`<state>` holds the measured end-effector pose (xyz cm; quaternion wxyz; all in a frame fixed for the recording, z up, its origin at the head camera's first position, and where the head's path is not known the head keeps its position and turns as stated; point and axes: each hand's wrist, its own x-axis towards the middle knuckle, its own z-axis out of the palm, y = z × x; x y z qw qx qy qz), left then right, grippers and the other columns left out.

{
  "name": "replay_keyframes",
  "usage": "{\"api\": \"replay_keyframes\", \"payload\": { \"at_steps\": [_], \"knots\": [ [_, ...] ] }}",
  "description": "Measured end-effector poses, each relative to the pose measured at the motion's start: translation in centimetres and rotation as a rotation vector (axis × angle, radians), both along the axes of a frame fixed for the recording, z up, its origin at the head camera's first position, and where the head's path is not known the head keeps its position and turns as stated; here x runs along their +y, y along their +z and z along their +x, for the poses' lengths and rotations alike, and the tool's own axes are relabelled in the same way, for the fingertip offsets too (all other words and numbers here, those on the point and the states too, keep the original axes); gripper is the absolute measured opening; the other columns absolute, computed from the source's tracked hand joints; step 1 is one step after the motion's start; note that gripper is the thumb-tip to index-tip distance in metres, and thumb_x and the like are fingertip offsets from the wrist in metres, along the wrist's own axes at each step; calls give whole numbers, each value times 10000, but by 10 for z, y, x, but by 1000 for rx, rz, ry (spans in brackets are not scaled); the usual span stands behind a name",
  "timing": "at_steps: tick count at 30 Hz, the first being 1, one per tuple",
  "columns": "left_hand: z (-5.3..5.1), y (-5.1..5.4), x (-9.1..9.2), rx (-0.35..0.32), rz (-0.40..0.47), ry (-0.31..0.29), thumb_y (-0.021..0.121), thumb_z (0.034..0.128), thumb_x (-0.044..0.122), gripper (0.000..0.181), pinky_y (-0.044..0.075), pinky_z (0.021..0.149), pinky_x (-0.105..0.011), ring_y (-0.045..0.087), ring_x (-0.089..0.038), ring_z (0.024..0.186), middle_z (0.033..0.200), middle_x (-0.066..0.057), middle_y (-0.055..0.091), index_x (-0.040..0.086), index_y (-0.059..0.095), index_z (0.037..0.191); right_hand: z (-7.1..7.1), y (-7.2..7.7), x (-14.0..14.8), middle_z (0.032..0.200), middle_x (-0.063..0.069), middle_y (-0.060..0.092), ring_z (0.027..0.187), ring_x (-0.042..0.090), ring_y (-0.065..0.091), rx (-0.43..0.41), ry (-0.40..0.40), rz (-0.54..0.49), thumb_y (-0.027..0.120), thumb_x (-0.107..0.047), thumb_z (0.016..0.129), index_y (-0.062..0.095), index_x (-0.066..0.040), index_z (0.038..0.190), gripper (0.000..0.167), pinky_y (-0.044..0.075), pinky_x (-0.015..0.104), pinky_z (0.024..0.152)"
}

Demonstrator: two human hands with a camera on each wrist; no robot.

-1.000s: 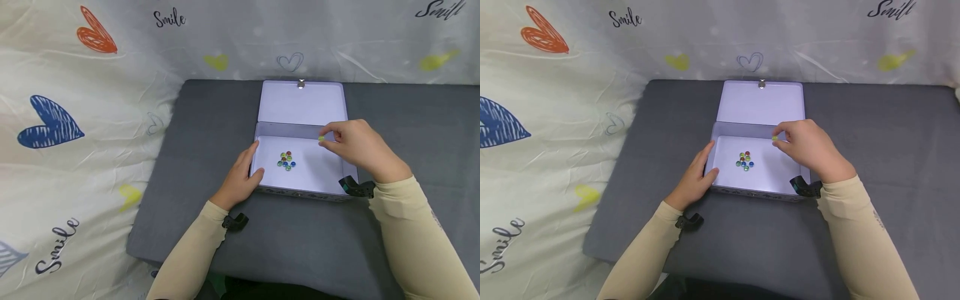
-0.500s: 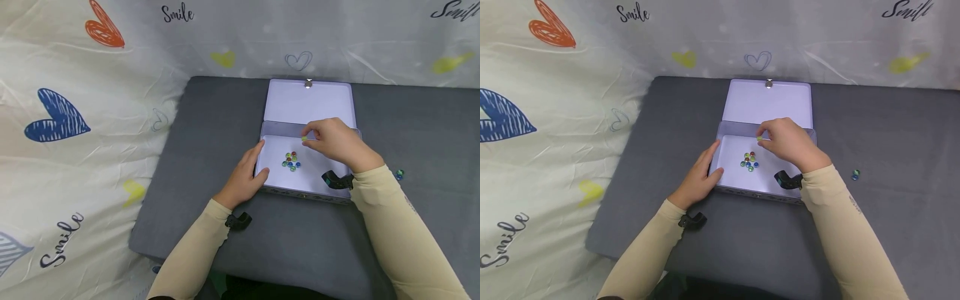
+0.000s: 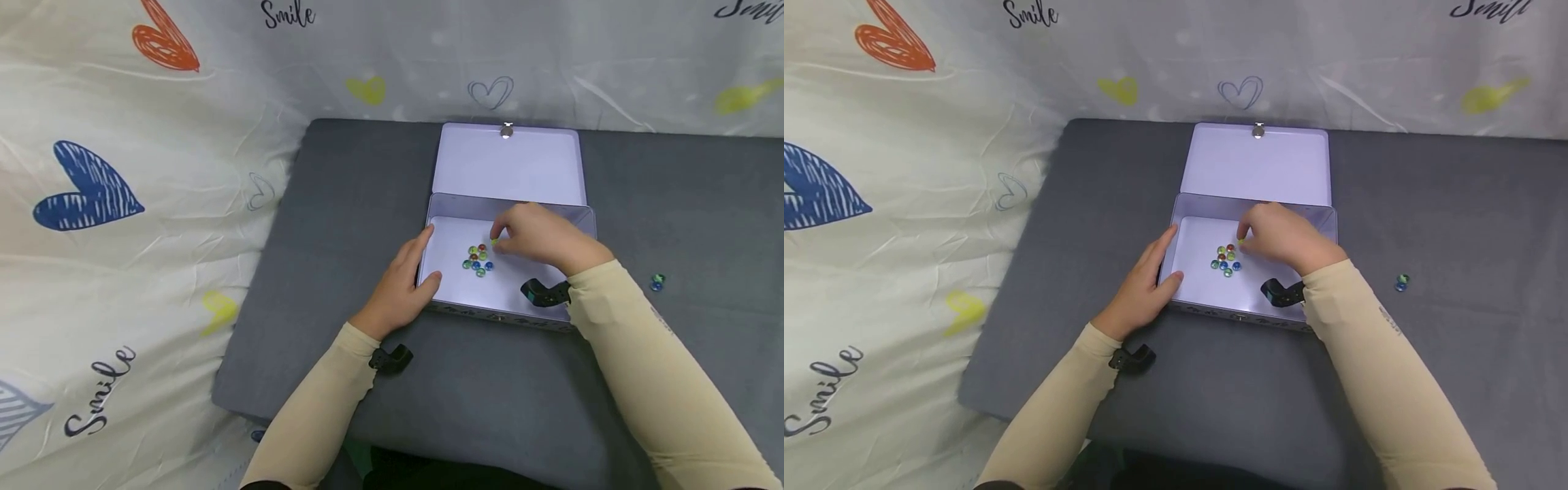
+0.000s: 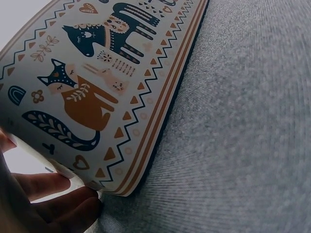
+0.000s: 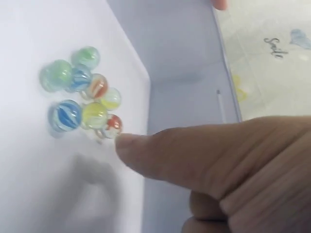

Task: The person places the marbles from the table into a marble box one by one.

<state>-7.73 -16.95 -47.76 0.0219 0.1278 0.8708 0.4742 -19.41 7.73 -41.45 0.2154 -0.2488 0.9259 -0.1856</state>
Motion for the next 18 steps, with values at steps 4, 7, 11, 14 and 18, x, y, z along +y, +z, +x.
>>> {"api": "replay_keyframes", "payload": {
  "at_steps": [4, 7, 11, 14, 18],
  "knots": [
    [0, 0, 0, -1, -1, -1, 527, 1004, 288, 764, 371, 1180, -555, 371, -275, 1516, 1657, -124, 355, 218, 216, 1698, 0, -3, -1, 880, 112, 680, 791, 261, 557, -32, 23, 35, 749, -97, 921, 801, -30, 1074, 175, 473, 411, 690],
    [-1, 1, -1, -1, -10, -3, 525, 1006, 290, 764, 372, 1179, -557, 365, -274, 1521, 1661, -122, 349, 210, 214, 1698, 0, -5, -2, 952, 116, 715, 815, 261, 565, -27, 32, 49, 750, -94, 915, 806, -33, 1076, 181, 480, 412, 704],
    [-1, 1, -1, 2, -5, -3, 527, 1008, 283, 762, 365, 1184, -557, 352, -273, 1529, 1668, -125, 340, 189, 215, 1697, 0, -5, -2, 974, 131, 719, 804, 266, 562, -31, 37, 55, 741, -82, 911, 809, -31, 1089, 197, 468, 408, 680],
    [0, 2, 0, 2, 3, -1, 526, 1006, 283, 763, 361, 1187, -557, 351, -275, 1530, 1668, -128, 338, 184, 217, 1697, 1, -7, -3, 972, 125, 721, 801, 263, 563, -36, 47, 56, 751, -83, 901, 813, -33, 1082, 198, 464, 398, 678],
    [0, 2, -1, 0, -3, -6, 520, 1006, 296, 764, 363, 1188, -554, 356, -283, 1527, 1666, -134, 340, 180, 215, 1697, 3, -9, -5, 991, 110, 738, 817, 256, 574, -65, 58, 49, 779, -92, 883, 820, -39, 1061, 190, 482, 396, 699]
  ]
}}
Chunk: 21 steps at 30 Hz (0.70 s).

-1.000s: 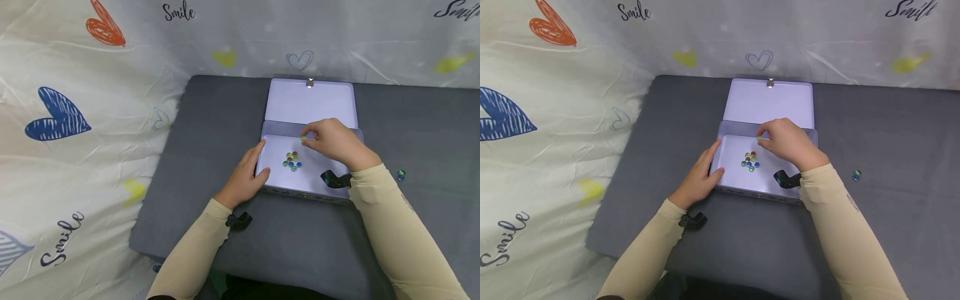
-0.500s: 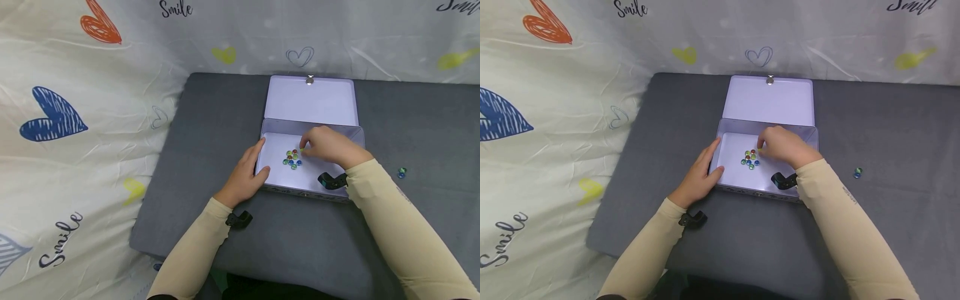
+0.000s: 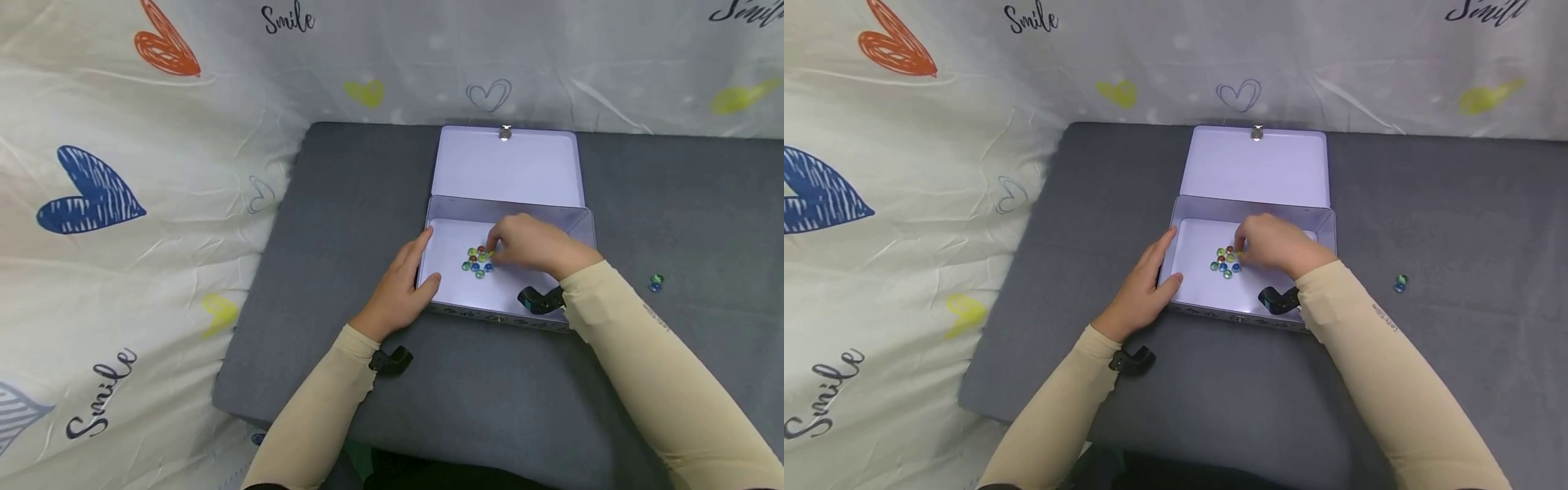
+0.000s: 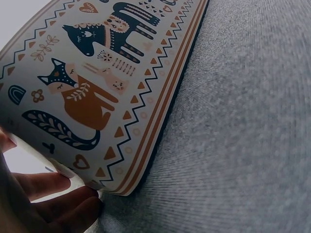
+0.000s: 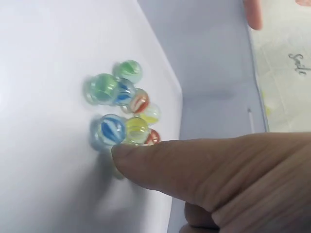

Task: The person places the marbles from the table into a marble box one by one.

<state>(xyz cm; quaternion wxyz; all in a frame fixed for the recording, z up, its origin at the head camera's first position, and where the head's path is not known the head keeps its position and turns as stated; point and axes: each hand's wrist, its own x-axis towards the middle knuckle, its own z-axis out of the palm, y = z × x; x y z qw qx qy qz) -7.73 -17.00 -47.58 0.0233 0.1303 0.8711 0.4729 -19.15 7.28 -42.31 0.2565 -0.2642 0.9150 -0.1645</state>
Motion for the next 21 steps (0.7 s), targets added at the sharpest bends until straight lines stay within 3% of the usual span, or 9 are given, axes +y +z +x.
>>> {"api": "replay_keyframes", "payload": {
  "at_steps": [9, 17, 21],
  "knots": [
    [-1, -3, 1, -5, -5, -6, 523, 1010, 310, 767, 366, 1181, -566, 347, -273, 1533, 1675, -114, 332, 208, 204, 1700, 3, 6, 1, 796, 81, 646, 734, 239, 536, 35, -12, -14, 763, -81, 893, 790, 3, 1142, 265, 451, 374, 644],
    [-1, -4, 1, -5, -6, -1, 520, 1005, 301, 770, 362, 1187, -557, 340, -259, 1535, 1678, -111, 326, 196, 204, 1700, 8, 27, 8, 807, 81, 671, 709, 228, 537, 109, -36, -73, 758, -86, 938, 779, 17, 1167, 252, 461, 376, 638],
    [-1, -3, 1, -2, -5, 4, 521, 1003, 297, 767, 361, 1188, -556, 350, -263, 1529, 1673, -118, 332, 194, 212, 1698, 12, 40, 15, 700, 63, 578, 642, 216, 499, 140, -52, -101, 755, -105, 947, 778, 2, 1171, 250, 425, 366, 609]
  ]
}}
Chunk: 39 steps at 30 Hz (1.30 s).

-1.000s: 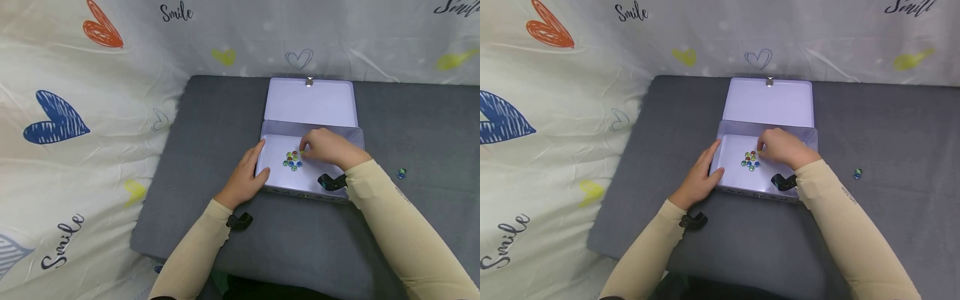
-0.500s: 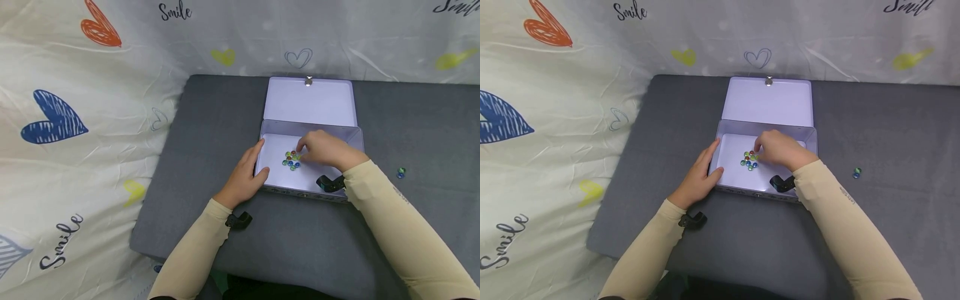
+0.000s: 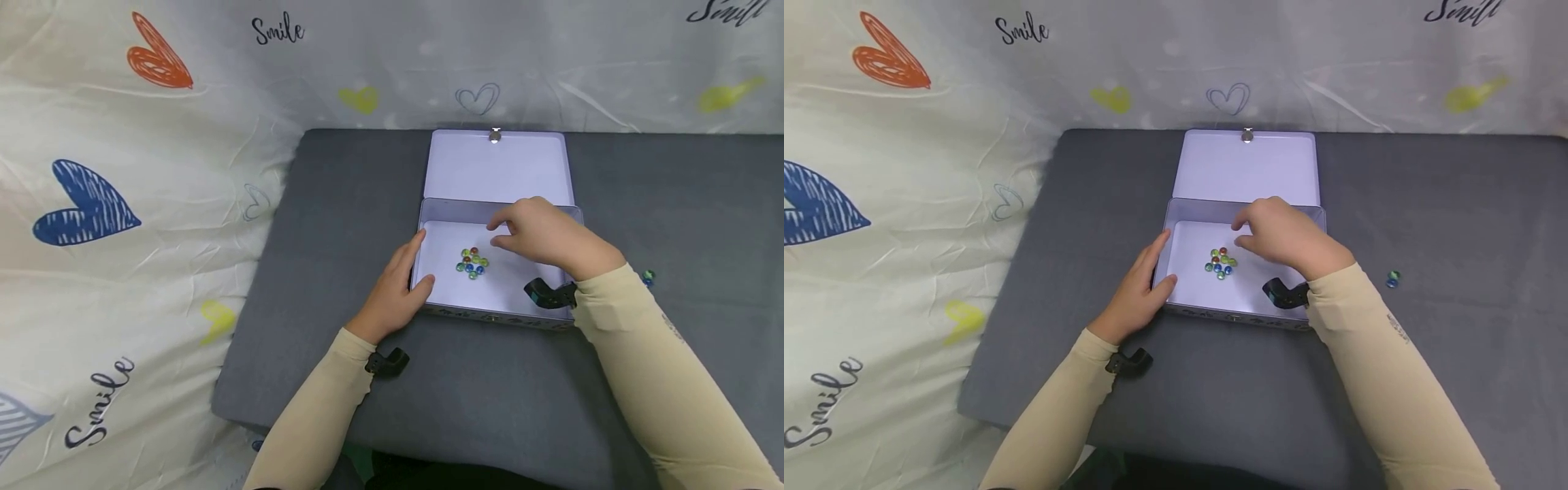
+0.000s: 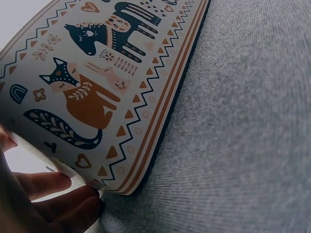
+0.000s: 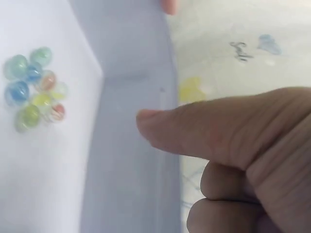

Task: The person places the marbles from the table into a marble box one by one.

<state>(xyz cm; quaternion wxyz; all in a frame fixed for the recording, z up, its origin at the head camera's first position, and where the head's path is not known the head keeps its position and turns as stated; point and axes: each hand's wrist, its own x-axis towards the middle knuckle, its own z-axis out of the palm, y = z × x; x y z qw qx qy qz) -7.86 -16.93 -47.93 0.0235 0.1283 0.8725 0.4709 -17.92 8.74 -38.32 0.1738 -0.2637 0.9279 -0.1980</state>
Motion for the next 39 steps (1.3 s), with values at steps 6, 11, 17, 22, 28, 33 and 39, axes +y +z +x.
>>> {"api": "replay_keyframes", "payload": {
  "at_steps": [6, 11, 17, 22, 28, 33, 39],
  "knots": [
    [0, 0, 0, 6, 6, -4, 526, 1002, 290, 765, 369, 1180, -569, 374, -282, 1513, 1664, -135, 343, 176, 222, 1695, 7, 14, 21, 643, 42, 485, 586, 198, 437, 36, -63, -34, 739, -142, 962, 775, -15, 1191, 264, 371, 364, 587],
    [0, 0, -1, 12, 7, -1, 521, 1000, 291, 764, 363, 1182, -570, 372, -279, 1514, 1662, -135, 347, 188, 223, 1696, 11, 18, 38, 627, 30, 454, 576, 185, 413, 56, -117, -18, 726, -172, 975, 768, -9, 1213, 292, 343, 347, 565],
    [-1, 1, -1, 22, 8, -9, 520, 1001, 287, 759, 351, 1188, -573, 365, -286, 1520, 1669, -140, 339, 158, 231, 1691, 16, 11, 59, 602, 8, 410, 575, 173, 381, 55, -155, -20, 727, -175, 972, 769, 0, 1183, 277, 320, 329, 558],
    [-1, -1, -1, 25, 8, -10, 521, 1000, 289, 761, 353, 1184, -582, 365, -290, 1521, 1667, -147, 340, 149, 231, 1691, 20, 5, 77, 623, 7, 412, 593, 165, 383, 49, -174, -25, 721, -181, 979, 771, -25, 1188, 266, 335, 327, 581],
    [0, -3, -2, 13, 12, -10, 521, 1006, 286, 763, 348, 1190, -575, 355, -281, 1526, 1672, -139, 331, 201, 213, 1698, 22, 6, 98, 630, -17, 388, 572, 120, 328, 54, -205, -28, 704, -232, 1006, 761, -41, 1230, 299, 331, 315, 597],
    [0, -2, -2, 2, 6, -5, 509, 1012, 299, 760, 343, 1197, -561, 340, -263, 1535, 1682, -123, 316, 248, 194, 1701, 26, 8, 114, 612, -29, 331, 502, 105, 295, 72, -248, -28, 707, -241, 1008, 752, -37, 1244, 315, 369, 313, 561],
    [1, 0, -2, -2, 7, -3, 502, 1005, 301, 757, 341, 1196, -568, 343, -265, 1532, 1679, -124, 319, 216, 210, 1699, 29, 5, 130, 642, 16, 400, 539, 133, 346, 113, -288, -40, 716, -249, 999, 764, -50, 1211, 295, 349, 303, 610]
  ]
}}
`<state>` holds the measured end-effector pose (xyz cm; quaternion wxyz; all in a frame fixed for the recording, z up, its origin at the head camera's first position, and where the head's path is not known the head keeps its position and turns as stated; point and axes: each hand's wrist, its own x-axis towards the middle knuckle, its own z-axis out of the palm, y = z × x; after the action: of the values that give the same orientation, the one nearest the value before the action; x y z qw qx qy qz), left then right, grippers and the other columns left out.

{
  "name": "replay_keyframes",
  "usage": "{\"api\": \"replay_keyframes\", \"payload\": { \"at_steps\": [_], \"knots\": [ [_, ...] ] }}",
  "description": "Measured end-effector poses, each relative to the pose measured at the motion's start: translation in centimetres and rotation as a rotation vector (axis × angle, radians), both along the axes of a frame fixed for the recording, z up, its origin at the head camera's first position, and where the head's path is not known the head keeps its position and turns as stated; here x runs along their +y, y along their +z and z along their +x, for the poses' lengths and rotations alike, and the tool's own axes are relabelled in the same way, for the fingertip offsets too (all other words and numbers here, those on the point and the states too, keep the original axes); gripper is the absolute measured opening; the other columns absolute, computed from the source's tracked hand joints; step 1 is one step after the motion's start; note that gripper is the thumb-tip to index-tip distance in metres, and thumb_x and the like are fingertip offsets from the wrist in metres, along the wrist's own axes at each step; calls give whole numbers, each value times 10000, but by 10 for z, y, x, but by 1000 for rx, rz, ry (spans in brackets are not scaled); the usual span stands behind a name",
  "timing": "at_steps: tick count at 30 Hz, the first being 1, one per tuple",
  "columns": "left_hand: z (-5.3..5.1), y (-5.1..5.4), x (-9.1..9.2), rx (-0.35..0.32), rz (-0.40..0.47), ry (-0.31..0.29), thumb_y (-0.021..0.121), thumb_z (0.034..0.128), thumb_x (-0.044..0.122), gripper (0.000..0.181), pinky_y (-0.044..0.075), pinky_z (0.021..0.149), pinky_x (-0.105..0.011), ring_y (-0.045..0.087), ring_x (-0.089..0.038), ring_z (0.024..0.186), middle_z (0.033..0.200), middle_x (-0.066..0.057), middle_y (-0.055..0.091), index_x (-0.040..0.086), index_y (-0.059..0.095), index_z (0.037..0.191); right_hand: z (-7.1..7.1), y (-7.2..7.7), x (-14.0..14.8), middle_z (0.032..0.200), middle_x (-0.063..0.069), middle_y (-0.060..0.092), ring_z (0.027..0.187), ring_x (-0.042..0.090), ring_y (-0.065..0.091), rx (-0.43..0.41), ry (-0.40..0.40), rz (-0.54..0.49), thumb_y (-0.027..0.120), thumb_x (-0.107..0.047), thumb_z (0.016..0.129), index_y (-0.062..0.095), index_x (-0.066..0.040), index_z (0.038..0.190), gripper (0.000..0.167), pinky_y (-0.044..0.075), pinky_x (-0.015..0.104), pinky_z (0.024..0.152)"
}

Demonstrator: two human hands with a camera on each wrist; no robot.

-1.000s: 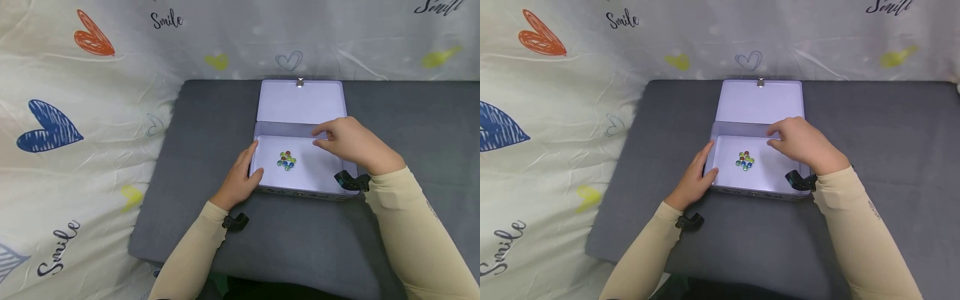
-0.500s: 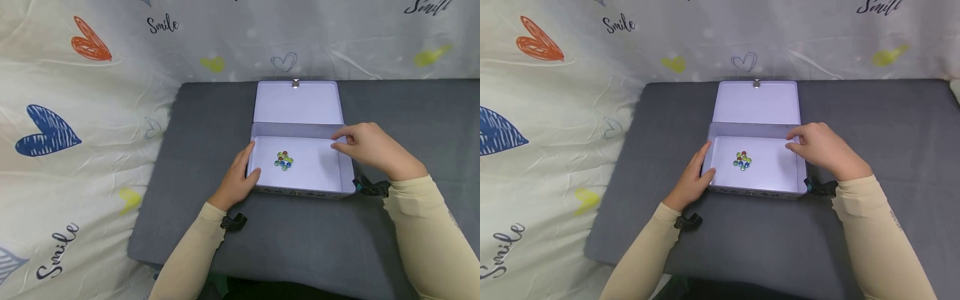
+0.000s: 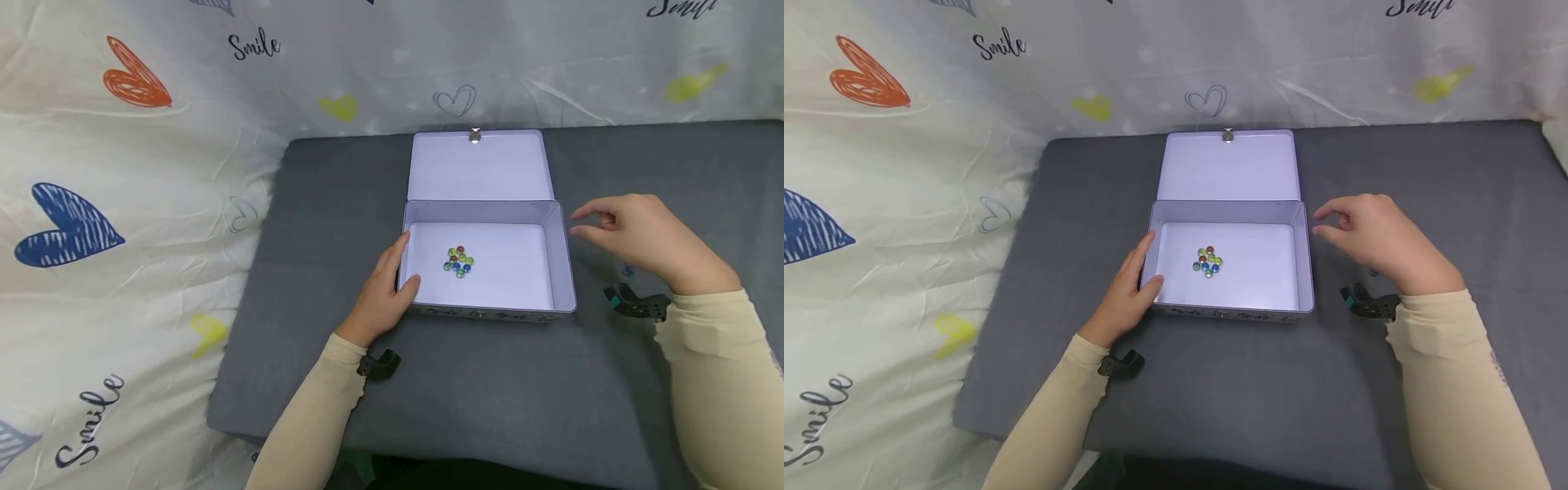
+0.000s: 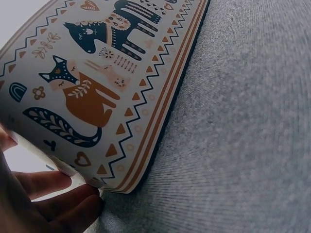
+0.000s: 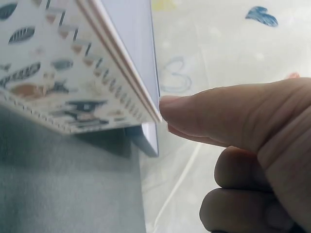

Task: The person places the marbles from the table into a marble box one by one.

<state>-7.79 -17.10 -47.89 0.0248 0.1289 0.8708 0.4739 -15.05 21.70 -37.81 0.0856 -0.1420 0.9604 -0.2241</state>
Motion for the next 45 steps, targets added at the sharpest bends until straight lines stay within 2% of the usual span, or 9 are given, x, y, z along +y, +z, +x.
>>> {"api": "replay_keyframes", "payload": {
  "at_steps": [8, 16, 27, 35, 39, 45],
  "knots": [
    [2, 0, 0, -8, 12, 6, 508, 1000, 297, 763, 340, 1192, -580, 347, -273, 1529, 1676, -122, 325, 221, 210, 1699, 0, -6, 19, 626, 14, 399, 525, 117, 304, -42, -55, 4, 700, -273, 1008, 739, -22, 1253, 353, 298, 323, 555],
    [2, -1, -1, -7, 9, 11, 504, 999, 319, 769, 345, 1196, -556, 355, -243, 1522, 1675, -103, 327, 244, 199, 1701, 3, -14, 36, 638, 29, 451, 521, 137, 342, -77, -81, 33, 688, -273, 1016, 721, 19, 1264, 385, 314, 332, 537],
    [1, 2, 1, -12, 3, 10, 503, 992, 319, 772, 349, 1190, -564, 352, -236, 1523, 1680, -94, 322, 232, 205, 1699, 13, -38, 61, 683, 34, 498, 561, 159, 397, -79, -132, 70, 672, -262, 1010, 715, 69, 1211, 390, 332, 332, 557],
    [0, 2, 2, -10, 6, 10, 507, 994, 297, 767, 346, 1192, -568, 355, -241, 1522, 1679, -96, 324, 222, 211, 1698, 22, -59, 80, 663, 40, 492, 521, 182, 392, -60, -176, 89, 582, -137, 996, 692, 112, 1162, 318, 322, 344, 526],
    [0, 1, 1, -11, -1, 16, 508, 991, 297, 767, 346, 1191, -568, 358, -243, 1519, 1675, -98, 331, 200, 220, 1696, 23, -66, 86, 695, 38, 509, 557, 193, 415, -66, -176, 93, 600, -128, 998, 702, 93, 1154, 290, 326, 345, 530],
    [1, 2, 1, -10, 3, 17, 514, 996, 283, 764, 346, 1191, -571, 372, -257, 1513, 1669, -103, 342, 236, 215, 1698, 23, -72, 88, 685, 13, 517, 581, 162, 415, -56, -162, 80, 675, -175, 999, 723, 60, 1145, 281, 321, 329, 556]
  ]
}}
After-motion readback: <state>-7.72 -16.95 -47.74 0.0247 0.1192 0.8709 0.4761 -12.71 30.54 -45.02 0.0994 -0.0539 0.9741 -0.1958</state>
